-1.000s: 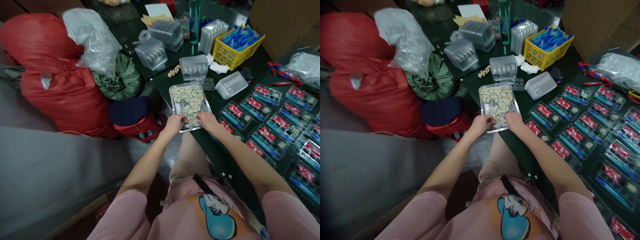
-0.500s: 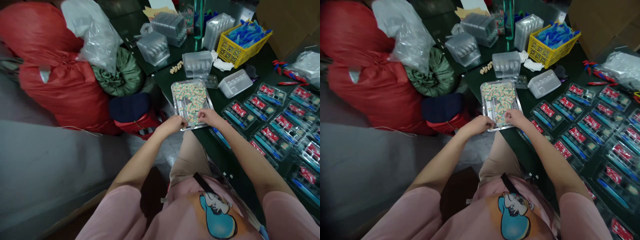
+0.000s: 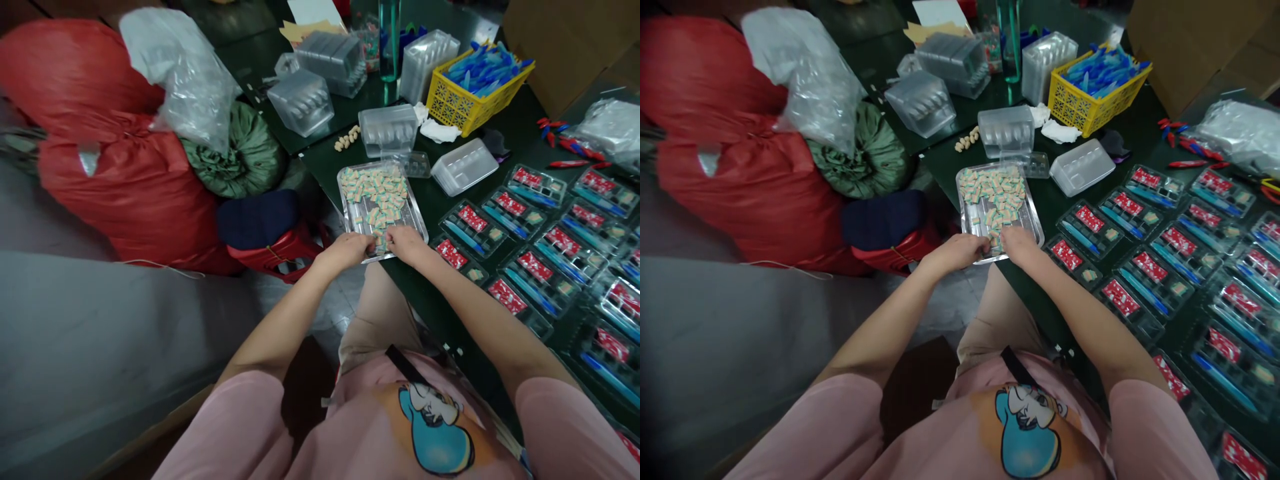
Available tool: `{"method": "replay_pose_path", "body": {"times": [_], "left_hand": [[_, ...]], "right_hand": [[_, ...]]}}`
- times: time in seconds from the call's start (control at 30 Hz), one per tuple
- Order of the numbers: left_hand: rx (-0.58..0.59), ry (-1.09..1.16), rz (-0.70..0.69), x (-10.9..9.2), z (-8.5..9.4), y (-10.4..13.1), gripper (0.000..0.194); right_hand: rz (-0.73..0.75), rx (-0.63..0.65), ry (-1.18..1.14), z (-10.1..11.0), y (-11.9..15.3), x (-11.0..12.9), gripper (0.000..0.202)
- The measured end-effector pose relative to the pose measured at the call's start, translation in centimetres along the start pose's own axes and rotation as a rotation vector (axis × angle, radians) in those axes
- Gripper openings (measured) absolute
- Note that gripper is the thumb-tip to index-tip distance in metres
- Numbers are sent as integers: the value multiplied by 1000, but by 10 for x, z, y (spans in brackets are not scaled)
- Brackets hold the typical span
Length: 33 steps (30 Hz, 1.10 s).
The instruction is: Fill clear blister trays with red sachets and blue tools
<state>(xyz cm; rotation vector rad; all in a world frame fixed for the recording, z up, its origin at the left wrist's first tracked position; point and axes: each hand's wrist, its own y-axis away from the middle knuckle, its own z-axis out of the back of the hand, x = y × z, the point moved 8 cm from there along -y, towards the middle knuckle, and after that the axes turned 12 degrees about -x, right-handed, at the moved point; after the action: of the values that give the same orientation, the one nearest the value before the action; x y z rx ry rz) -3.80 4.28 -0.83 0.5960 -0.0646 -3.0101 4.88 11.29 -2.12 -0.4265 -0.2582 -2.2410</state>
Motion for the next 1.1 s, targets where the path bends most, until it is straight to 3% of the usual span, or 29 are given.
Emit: {"method": "replay_pose_path", "body": {"times": [0.2,0.3,0.43,0.53,0.63,0.87,1.1], "left_hand": [[-46,89,48,-1,9,0,27],[-242,241,129,8,21,-3,26],[-515,557,235,20,28,-5,25],[-628,791,315,23,23,-7,24],[-708,949,376,23,17,-7,25],[-729,1260,418,14,5,0,33],[-691,1262,397,6,6,0,36]], "right_hand": [[-40,-69,-132,-1,1,-9,12],[-81,-144,-308,5,-2,-19,9],[-214,-217,-784,16,-6,-30,18],[-302,-223,-1117,16,-5,-27,31],[-329,-239,-1240,14,-4,-21,39],[-283,-352,-1211,17,-4,-23,39],[-226,-389,-1143,21,1,-24,34]]}}
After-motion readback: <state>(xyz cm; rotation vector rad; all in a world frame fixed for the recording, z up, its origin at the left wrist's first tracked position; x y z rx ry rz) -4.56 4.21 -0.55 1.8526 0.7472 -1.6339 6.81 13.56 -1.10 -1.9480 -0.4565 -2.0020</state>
